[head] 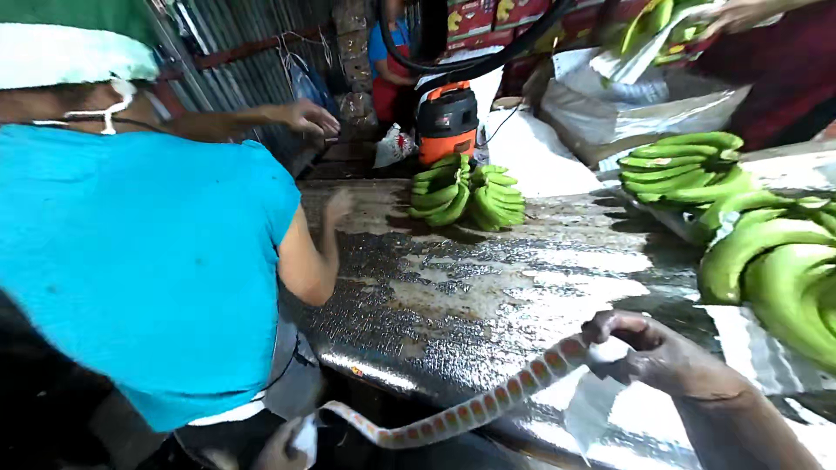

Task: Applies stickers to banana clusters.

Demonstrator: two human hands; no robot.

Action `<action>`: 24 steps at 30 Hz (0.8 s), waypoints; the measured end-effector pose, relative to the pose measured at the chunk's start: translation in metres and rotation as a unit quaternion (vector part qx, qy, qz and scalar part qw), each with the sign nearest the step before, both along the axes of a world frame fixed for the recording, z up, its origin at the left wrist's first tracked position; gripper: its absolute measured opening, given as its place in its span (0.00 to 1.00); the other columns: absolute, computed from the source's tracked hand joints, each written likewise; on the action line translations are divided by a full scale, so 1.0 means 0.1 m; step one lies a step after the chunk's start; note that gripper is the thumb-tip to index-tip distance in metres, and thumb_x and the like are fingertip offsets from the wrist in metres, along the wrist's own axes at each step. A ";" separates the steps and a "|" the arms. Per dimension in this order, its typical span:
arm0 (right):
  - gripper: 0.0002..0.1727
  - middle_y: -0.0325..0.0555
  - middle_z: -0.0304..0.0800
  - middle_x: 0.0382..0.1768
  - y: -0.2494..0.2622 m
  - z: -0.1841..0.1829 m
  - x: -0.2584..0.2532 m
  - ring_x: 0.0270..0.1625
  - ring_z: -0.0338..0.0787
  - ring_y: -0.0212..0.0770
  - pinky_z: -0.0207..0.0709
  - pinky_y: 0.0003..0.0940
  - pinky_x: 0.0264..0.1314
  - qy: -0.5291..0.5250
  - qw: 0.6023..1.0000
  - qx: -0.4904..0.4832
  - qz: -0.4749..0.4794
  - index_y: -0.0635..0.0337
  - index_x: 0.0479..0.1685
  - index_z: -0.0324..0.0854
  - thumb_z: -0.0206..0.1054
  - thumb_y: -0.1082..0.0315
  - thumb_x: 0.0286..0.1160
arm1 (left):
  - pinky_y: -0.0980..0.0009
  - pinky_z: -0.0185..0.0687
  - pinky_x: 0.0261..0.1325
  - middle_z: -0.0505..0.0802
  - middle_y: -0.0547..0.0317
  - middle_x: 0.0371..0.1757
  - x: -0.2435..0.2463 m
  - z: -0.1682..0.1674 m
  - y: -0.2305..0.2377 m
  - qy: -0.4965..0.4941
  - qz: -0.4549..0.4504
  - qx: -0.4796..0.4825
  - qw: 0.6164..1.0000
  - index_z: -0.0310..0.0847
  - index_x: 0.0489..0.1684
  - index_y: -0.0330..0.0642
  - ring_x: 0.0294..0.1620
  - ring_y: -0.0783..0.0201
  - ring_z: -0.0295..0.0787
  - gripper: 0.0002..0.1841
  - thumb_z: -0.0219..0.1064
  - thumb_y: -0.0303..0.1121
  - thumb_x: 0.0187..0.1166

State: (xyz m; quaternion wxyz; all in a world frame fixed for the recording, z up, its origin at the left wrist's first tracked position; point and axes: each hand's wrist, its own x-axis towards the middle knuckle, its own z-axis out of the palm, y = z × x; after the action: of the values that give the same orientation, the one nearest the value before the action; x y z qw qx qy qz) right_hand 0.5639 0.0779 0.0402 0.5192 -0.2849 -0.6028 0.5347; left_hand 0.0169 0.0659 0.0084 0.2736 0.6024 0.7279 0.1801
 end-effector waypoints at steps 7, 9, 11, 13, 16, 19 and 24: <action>0.25 0.37 0.94 0.57 0.28 -0.07 0.02 0.47 0.94 0.34 0.90 0.32 0.50 0.093 0.968 -0.122 -0.200 0.49 0.66 0.88 0.74 0.52 0.69 | 0.46 0.81 0.74 0.92 0.41 0.63 1.73 -0.10 0.83 -0.116 -0.213 0.019 0.970 0.88 0.65 0.36 0.66 0.46 0.89 0.20 0.71 0.22 0.72; 0.30 0.40 0.90 0.65 0.40 -0.04 0.01 0.52 0.94 0.36 0.90 0.34 0.53 0.102 0.955 -0.152 -0.234 0.57 0.76 0.78 0.64 0.66 0.69 | 0.45 0.74 0.79 0.89 0.39 0.67 2.12 -0.10 1.04 -0.091 -0.350 -0.034 0.932 0.86 0.70 0.39 0.73 0.43 0.83 0.23 0.70 0.20 0.72; 0.35 0.43 0.87 0.66 0.56 -0.02 0.02 0.53 0.93 0.37 0.90 0.34 0.52 0.109 0.940 -0.175 -0.271 0.62 0.82 0.68 0.56 0.77 0.67 | 0.44 0.64 0.86 0.84 0.39 0.74 2.50 -0.04 1.25 -0.043 -0.462 -0.091 0.881 0.81 0.77 0.43 0.81 0.41 0.74 0.28 0.68 0.19 0.74; 0.31 0.47 0.90 0.60 0.76 -0.03 0.09 0.48 0.94 0.39 0.90 0.34 0.50 0.130 0.920 -0.193 -0.316 0.66 0.79 0.69 0.56 0.82 0.69 | 0.45 0.63 0.87 0.84 0.42 0.77 2.87 0.12 1.45 -0.028 -0.486 -0.083 0.869 0.82 0.76 0.46 0.83 0.44 0.73 0.26 0.64 0.20 0.76; 0.27 0.49 0.93 0.53 1.02 -0.05 0.19 0.45 0.94 0.38 0.89 0.33 0.47 0.130 0.903 -0.212 -0.349 0.68 0.73 0.74 0.57 0.84 0.70 | 0.45 0.71 0.79 0.91 0.47 0.65 3.31 0.35 1.74 -0.047 -0.441 0.052 0.895 0.93 0.61 0.46 0.72 0.47 0.83 0.16 0.67 0.27 0.78; 0.36 0.51 0.91 0.58 1.20 -0.10 0.23 0.46 0.95 0.41 0.91 0.36 0.47 0.128 0.904 -0.217 -0.345 0.64 0.82 0.68 0.58 0.88 0.67 | 0.46 0.78 0.71 0.93 0.50 0.57 3.71 0.50 2.08 -0.090 -0.421 0.197 0.881 0.96 0.50 0.45 0.65 0.49 0.86 0.13 0.72 0.26 0.71; 0.54 0.42 0.75 0.81 1.33 -0.25 0.25 0.57 0.92 0.33 0.90 0.31 0.50 0.066 0.944 -0.191 -0.261 0.54 0.94 0.49 0.65 0.88 0.56 | 0.46 0.76 0.72 0.93 0.51 0.58 4.23 0.69 2.50 -0.096 -0.436 0.225 0.866 0.96 0.49 0.42 0.67 0.50 0.85 0.11 0.73 0.27 0.71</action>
State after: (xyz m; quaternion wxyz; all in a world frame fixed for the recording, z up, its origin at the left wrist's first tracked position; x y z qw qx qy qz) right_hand 0.5893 0.2110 0.0149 0.6153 -0.4902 -0.3578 0.5031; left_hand 0.4401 0.3161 0.0772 0.2499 0.8834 0.3008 0.2583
